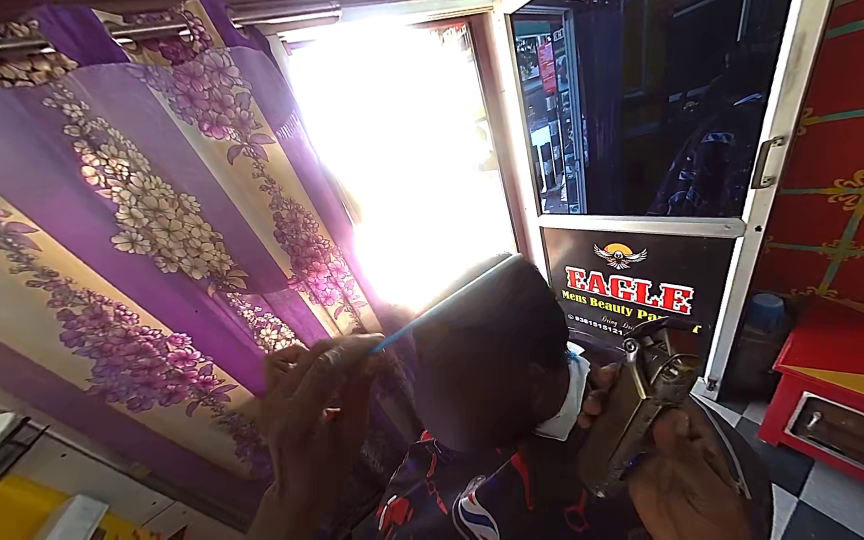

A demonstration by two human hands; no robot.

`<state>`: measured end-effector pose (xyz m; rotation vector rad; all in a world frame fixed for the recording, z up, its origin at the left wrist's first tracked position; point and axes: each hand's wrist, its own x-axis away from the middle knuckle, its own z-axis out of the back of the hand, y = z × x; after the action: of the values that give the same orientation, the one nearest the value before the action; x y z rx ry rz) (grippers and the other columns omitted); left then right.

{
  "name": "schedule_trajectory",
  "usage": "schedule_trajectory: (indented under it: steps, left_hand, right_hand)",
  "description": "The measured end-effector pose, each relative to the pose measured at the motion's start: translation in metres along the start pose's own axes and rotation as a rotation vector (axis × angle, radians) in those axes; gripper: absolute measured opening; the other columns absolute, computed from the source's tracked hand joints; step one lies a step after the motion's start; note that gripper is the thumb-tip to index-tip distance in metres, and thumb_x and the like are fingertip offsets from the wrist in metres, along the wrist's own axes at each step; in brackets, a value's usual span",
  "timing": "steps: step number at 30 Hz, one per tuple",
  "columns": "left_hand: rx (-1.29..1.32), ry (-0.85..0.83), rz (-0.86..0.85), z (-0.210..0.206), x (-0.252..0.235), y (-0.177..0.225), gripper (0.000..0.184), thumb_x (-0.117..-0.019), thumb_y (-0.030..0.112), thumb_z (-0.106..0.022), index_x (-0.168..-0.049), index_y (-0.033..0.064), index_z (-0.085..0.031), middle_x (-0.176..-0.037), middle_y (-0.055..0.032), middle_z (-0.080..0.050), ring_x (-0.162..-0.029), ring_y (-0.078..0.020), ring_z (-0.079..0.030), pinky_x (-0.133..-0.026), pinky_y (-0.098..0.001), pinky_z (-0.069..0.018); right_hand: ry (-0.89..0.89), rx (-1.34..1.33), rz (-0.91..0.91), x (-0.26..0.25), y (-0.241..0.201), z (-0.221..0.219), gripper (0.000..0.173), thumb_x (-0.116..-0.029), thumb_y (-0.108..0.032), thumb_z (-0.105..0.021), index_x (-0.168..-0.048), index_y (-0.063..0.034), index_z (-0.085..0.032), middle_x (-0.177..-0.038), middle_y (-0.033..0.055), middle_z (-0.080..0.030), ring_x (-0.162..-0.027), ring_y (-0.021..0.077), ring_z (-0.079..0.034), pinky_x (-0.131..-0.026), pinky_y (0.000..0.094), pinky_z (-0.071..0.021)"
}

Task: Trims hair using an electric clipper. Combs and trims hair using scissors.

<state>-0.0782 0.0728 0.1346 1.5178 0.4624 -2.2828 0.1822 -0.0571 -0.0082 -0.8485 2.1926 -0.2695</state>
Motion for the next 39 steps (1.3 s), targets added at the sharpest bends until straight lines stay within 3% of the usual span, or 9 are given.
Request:
schedule_trajectory:
  steps: [4, 8, 13, 16, 19, 22, 24, 28, 39]
  left_hand:
    - [-0.051, -0.209, -0.019, -0.013, 0.021, 0.0, 0.025, -0.1048, 0.034, -0.055, -0.103, 0.0205, -0.076, -0.093, 0.0068, -0.075, -0.08, -0.0041, -0.065, -0.084, -0.0386, -0.0416]
    - [-0.084, -0.23, -0.04, -0.025, 0.029, 0.007, 0.029, -0.1049, 0.033, -0.054, -0.101, 0.0181, -0.078, -0.091, 0.0047, -0.076, -0.079, -0.005, -0.065, -0.083, -0.0382, -0.0415]
    - [-0.095, -0.281, -0.138, -0.035, 0.046, 0.011, 0.03, -0.1079, 0.036, -0.048, -0.106, 0.0231, -0.075, -0.094, 0.0047, -0.075, -0.078, -0.0076, -0.065, -0.083, -0.0388, -0.041]
    - [0.036, -0.269, -0.177, -0.022, 0.06, -0.001, 0.025, -0.1094, 0.038, -0.045, -0.114, 0.0273, -0.068, -0.104, 0.0087, -0.073, -0.089, -0.0032, -0.062, -0.091, -0.0335, -0.0375]
    - [0.144, -0.31, -0.094, -0.005, 0.068, -0.025, 0.028, -0.1078, 0.044, -0.047, -0.117, 0.0307, -0.07, -0.111, 0.0123, -0.072, -0.098, 0.0, -0.062, -0.094, -0.032, -0.0375]
    - [0.188, -0.359, 0.024, -0.003, 0.072, -0.051, 0.032, -0.1019, 0.051, -0.056, -0.121, 0.0319, -0.072, -0.118, 0.0123, -0.071, -0.108, -0.003, -0.062, -0.099, -0.0386, -0.0426]
    - [0.205, -0.349, 0.087, -0.007, 0.071, -0.059, 0.033, -0.0969, 0.05, -0.063, -0.121, 0.0296, -0.073, -0.121, 0.0114, -0.07, -0.112, -0.0058, -0.063, -0.1, -0.0421, -0.0444]
    - [0.227, -0.323, 0.112, -0.015, 0.062, -0.063, 0.03, -0.0929, 0.045, -0.07, -0.118, 0.0286, -0.075, -0.119, 0.012, -0.07, -0.109, -0.0072, -0.062, -0.093, -0.037, -0.0474]
    - [0.182, -0.153, 0.013, -0.024, 0.055, -0.065, 0.024, -0.0948, 0.035, -0.072, -0.115, 0.0238, -0.076, -0.115, 0.0094, -0.07, -0.11, -0.0071, -0.061, -0.102, -0.0368, -0.0445]
  right_hand:
    - [-0.043, 0.089, -0.069, 0.01, -0.006, 0.02, 0.047, -0.0975, -0.037, -0.069, -0.137, -0.0145, -0.059, -0.124, 0.0191, -0.067, -0.098, 0.031, -0.072, -0.085, 0.0446, -0.0628]
    - [-0.088, 0.15, -0.105, 0.015, -0.008, 0.024, 0.047, -0.0982, -0.036, -0.069, -0.138, -0.0123, -0.059, -0.122, 0.019, -0.068, -0.096, 0.0298, -0.073, -0.084, 0.0433, -0.0629]
    - [-0.146, 0.193, -0.161, 0.016, -0.015, 0.02, 0.048, -0.098, -0.035, -0.069, -0.139, -0.0133, -0.058, -0.121, 0.017, -0.069, -0.096, 0.0288, -0.073, -0.083, 0.0427, -0.0637]
    - [-0.175, 0.242, -0.178, 0.015, -0.033, 0.007, 0.045, -0.0971, -0.036, -0.069, -0.139, -0.0209, -0.06, -0.121, 0.0085, -0.072, -0.097, 0.0218, -0.074, -0.086, 0.0373, -0.0632]
    - [-0.203, 0.308, -0.16, 0.013, -0.048, -0.003, 0.044, -0.0965, -0.034, -0.07, -0.138, -0.0269, -0.059, -0.122, 0.0015, -0.072, -0.1, 0.0179, -0.074, -0.088, 0.0348, -0.063]
    - [-0.246, 0.681, -0.149, 0.004, -0.057, -0.016, 0.049, -0.0948, -0.035, -0.074, -0.135, -0.0185, -0.053, -0.117, 0.0011, -0.069, -0.094, 0.0173, -0.073, -0.079, 0.0373, -0.0657]
    - [-0.264, 1.014, -0.147, 0.0, -0.057, -0.028, 0.057, -0.0908, -0.038, -0.078, -0.132, -0.0045, -0.058, -0.112, 0.0065, -0.071, -0.09, 0.0165, -0.072, -0.073, 0.037, -0.0641]
    - [-0.292, 1.277, -0.157, -0.001, -0.039, -0.046, 0.056, -0.0888, -0.045, -0.078, -0.128, -0.0076, -0.065, -0.107, 0.0036, -0.074, -0.088, 0.0123, -0.073, -0.072, 0.0365, -0.0635]
    - [-0.278, 1.442, -0.195, -0.006, -0.006, -0.066, 0.056, -0.088, -0.055, -0.071, -0.123, -0.0107, -0.068, -0.099, 0.0001, -0.075, -0.075, 0.0105, -0.072, -0.063, 0.0334, -0.0612]
